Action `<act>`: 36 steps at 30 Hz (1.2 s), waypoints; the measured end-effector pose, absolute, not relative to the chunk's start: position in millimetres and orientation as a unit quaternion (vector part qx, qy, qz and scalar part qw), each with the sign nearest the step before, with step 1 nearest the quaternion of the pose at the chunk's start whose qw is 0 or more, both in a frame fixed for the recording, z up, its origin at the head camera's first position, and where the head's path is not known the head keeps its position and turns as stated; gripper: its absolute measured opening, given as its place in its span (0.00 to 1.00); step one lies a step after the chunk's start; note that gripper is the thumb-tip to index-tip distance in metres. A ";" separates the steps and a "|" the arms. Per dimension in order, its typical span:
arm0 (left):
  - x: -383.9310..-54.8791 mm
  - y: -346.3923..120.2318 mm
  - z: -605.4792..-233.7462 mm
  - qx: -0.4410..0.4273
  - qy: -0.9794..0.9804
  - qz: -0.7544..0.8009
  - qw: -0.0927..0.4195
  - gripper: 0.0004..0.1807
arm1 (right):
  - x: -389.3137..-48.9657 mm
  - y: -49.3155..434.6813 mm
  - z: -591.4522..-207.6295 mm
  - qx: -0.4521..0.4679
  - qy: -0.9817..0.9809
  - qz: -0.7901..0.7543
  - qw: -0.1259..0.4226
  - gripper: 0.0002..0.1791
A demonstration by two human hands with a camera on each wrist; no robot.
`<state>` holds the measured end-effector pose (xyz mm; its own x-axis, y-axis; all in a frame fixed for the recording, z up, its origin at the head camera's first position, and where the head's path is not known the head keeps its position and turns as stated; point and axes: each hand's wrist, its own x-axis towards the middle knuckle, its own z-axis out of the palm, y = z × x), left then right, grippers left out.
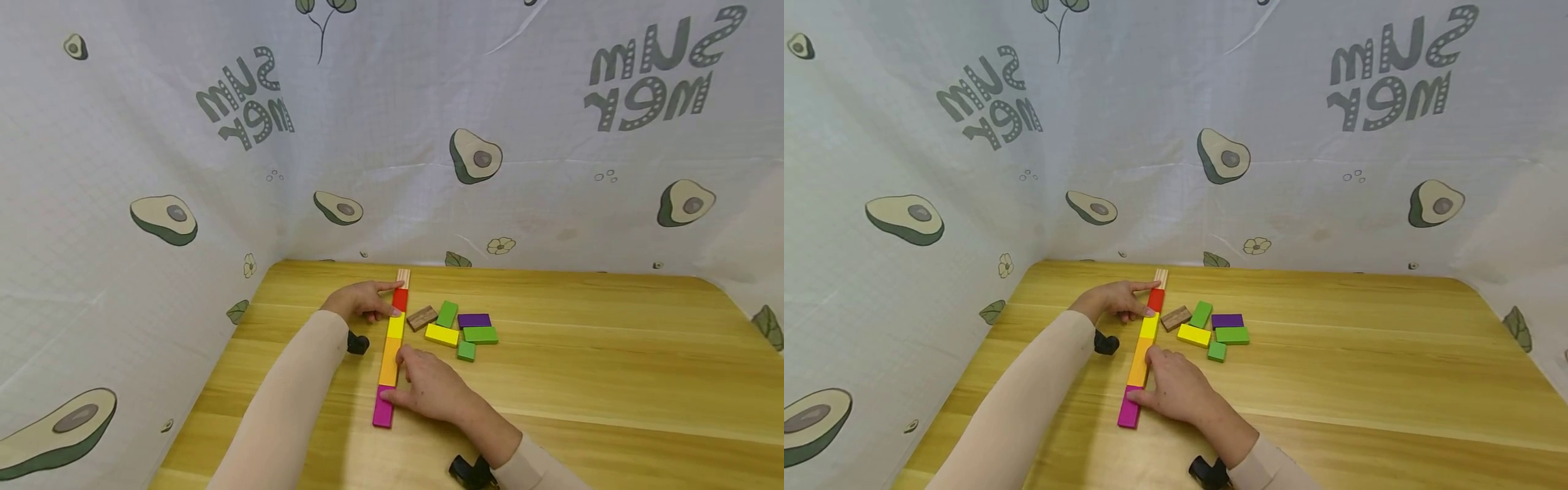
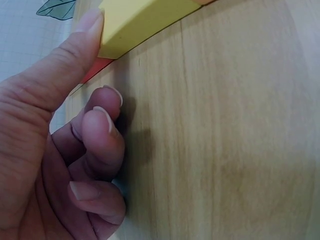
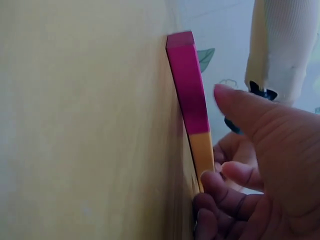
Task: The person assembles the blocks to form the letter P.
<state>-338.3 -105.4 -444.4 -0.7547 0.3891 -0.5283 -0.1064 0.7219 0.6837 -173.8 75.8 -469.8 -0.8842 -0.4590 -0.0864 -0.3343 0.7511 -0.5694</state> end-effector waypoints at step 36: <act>-338.3 -107.5 -443.5 0.086 0.859 0.370 0.342 0.44 | -295.0 126.2 -429.6 -0.198 0.964 -0.111 0.137 0.11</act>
<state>-338.3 -107.5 -443.5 -0.7508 0.4004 -0.5254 -0.1061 0.7119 0.6942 -295.0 126.2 -429.6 -0.8835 -0.4131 -0.2211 -0.3523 0.8968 -0.2678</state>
